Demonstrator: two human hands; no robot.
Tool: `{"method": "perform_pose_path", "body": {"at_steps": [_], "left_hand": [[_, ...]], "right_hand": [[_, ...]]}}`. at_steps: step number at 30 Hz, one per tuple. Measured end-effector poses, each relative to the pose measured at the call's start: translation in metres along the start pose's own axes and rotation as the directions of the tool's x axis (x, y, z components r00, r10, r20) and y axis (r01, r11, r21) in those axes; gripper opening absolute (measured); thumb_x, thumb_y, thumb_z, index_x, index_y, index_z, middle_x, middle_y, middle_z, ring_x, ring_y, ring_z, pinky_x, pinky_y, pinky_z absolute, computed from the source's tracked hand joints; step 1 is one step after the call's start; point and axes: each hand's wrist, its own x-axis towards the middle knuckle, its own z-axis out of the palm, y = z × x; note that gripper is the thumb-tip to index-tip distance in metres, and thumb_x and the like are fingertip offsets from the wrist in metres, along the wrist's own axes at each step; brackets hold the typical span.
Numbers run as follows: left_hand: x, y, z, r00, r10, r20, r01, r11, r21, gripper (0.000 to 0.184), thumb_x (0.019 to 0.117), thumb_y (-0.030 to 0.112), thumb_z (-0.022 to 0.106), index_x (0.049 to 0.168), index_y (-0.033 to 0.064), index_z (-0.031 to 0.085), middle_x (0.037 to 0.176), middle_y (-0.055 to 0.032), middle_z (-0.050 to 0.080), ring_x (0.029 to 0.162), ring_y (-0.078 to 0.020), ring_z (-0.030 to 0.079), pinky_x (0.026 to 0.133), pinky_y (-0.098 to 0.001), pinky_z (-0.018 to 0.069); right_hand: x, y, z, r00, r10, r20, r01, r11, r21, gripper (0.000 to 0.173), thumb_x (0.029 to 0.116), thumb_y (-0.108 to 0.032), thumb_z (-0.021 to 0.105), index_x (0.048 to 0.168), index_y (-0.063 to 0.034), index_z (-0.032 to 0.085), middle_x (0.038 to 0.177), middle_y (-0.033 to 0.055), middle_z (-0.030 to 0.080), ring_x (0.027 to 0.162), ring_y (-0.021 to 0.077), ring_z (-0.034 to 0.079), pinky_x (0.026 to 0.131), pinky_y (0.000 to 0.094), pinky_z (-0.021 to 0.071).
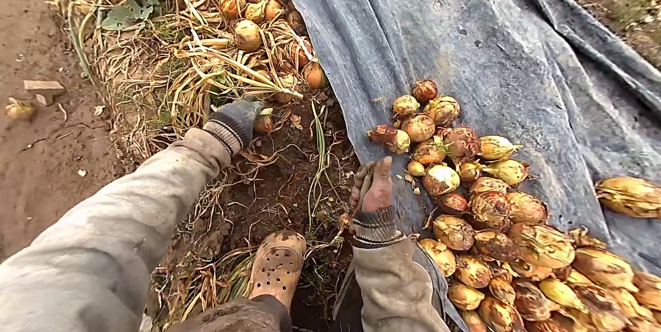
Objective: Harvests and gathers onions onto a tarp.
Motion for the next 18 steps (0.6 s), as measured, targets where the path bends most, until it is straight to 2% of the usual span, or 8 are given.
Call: {"method": "perform_pose_path", "body": {"at_steps": [2, 4, 7, 10, 12, 14, 16, 18], "left_hand": [[0.007, 0.006, 0.016, 0.995, -0.029, 0.096, 0.019, 0.994, 0.103, 0.079, 0.0711, 0.002, 0.085, 0.144, 0.0141, 0.056, 0.149, -0.0205, 0.05, 0.111, -0.0494, 0.063, 0.084, -0.0682, 0.0553], [0.006, 0.016, 0.018, 0.984, -0.116, 0.137, 0.092, 0.982, 0.167, 0.078, 0.0682, 0.009, 0.089, 0.14, 0.0087, 0.057, 0.144, -0.0259, 0.05, 0.11, -0.051, 0.063, 0.084, -0.0671, 0.0554], [-0.009, 0.017, 0.014, 0.965, -0.197, 0.173, 0.154, 0.96, 0.233, 0.059, 0.0742, 0.02, 0.086, 0.126, 0.0001, 0.065, 0.132, -0.029, 0.058, 0.112, -0.0504, 0.062, 0.087, -0.0669, 0.0529], [-0.033, -0.005, 0.024, 0.992, -0.092, 0.082, 0.071, 0.972, 0.224, 0.025, 0.0857, 0.025, 0.078, 0.106, 0.0103, 0.076, 0.12, -0.0174, 0.068, 0.111, -0.0414, 0.064, 0.091, -0.0626, 0.0525], [-0.058, -0.019, 0.03, 0.997, 0.036, -0.072, -0.032, 0.998, 0.059, 0.012, 0.0883, 0.02, 0.077, 0.097, 0.0113, 0.08, 0.114, -0.016, 0.07, 0.111, -0.0404, 0.064, 0.095, -0.063, 0.0506], [-0.096, -0.024, 0.035, 0.939, 0.112, -0.324, -0.19, 0.957, -0.219, 0.007, 0.0867, 0.009, 0.073, 0.09, 0.0077, 0.079, 0.116, -0.0193, 0.069, 0.115, -0.0436, 0.061, 0.1, -0.0679, 0.0445], [-0.137, -0.016, 0.037, 0.882, 0.032, -0.471, -0.298, 0.812, -0.502, 0.011, 0.0861, 0.012, 0.071, 0.09, 0.0087, 0.08, 0.131, -0.0138, 0.066, 0.131, -0.0377, 0.053, 0.114, -0.0618, 0.0337], [-0.173, 0.001, 0.036, 0.872, -0.063, -0.486, -0.341, 0.633, -0.695, 0.011, 0.0862, 0.016, 0.071, 0.092, 0.0117, 0.08, 0.135, -0.0049, 0.066, 0.138, -0.0276, 0.05, 0.119, -0.0492, 0.0358]], "right_hand": [[-0.011, 0.01, 0.015, 0.993, 0.082, 0.089, -0.07, 0.99, -0.125, 0.068, 0.1075, -0.06, 0.02, 0.093, -0.0081, 0.062, 0.06, -0.0012, 0.05, 0.044, 0.0093, 0.044, 0.041, 0.0294, 0.043], [-0.02, 0.015, 0.026, 0.978, 0.123, 0.17, -0.085, 0.972, -0.219, 0.067, 0.1076, -0.059, 0.024, 0.096, -0.0076, 0.064, 0.061, -0.0004, 0.051, 0.045, 0.0097, 0.044, 0.043, 0.0297, 0.0434], [-0.023, 0.021, 0.028, 0.952, 0.189, 0.241, -0.099, 0.934, -0.344, 0.073, 0.1043, -0.067, 0.023, 0.098, -0.0086, 0.066, 0.061, 0.0016, 0.05, 0.046, 0.0134, 0.044, 0.046, 0.035, 0.0442], [-0.021, 0.024, 0.027, 0.939, 0.203, 0.278, -0.061, 0.894, -0.445, 0.076, 0.1041, -0.068, 0.02, 0.097, -0.0074, 0.066, 0.065, 0.0051, 0.053, 0.053, 0.0192, 0.05, 0.055, 0.0439, 0.047], [-0.022, 0.028, 0.03, 0.934, 0.186, 0.306, -0.013, 0.872, -0.49, 0.074, 0.1046, -0.067, 0.022, 0.1, -0.0071, 0.067, 0.07, 0.0074, 0.057, 0.058, 0.0227, 0.054, 0.06, 0.0482, 0.0497], [-0.027, 0.026, 0.031, 0.912, 0.215, 0.348, 0.02, 0.826, -0.563, 0.07, 0.1031, -0.068, 0.032, 0.113, -0.0073, 0.066, 0.081, 0.0135, 0.063, 0.07, 0.0296, 0.062, 0.068, 0.0548, 0.052], [-0.037, 0.016, 0.034, 0.864, 0.265, 0.428, 0.062, 0.789, -0.612, 0.07, 0.1001, -0.066, 0.047, 0.13, -0.0048, 0.06, 0.093, 0.0198, 0.068, 0.083, 0.0348, 0.066, 0.078, 0.0584, 0.0534], [-0.047, 0.007, 0.038, 0.791, 0.248, 0.559, 0.137, 0.819, -0.557, 0.073, 0.0956, -0.064, 0.058, 0.134, -0.0022, 0.055, 0.098, 0.0195, 0.068, 0.086, 0.0317, 0.067, 0.081, 0.0549, 0.0544]]}}
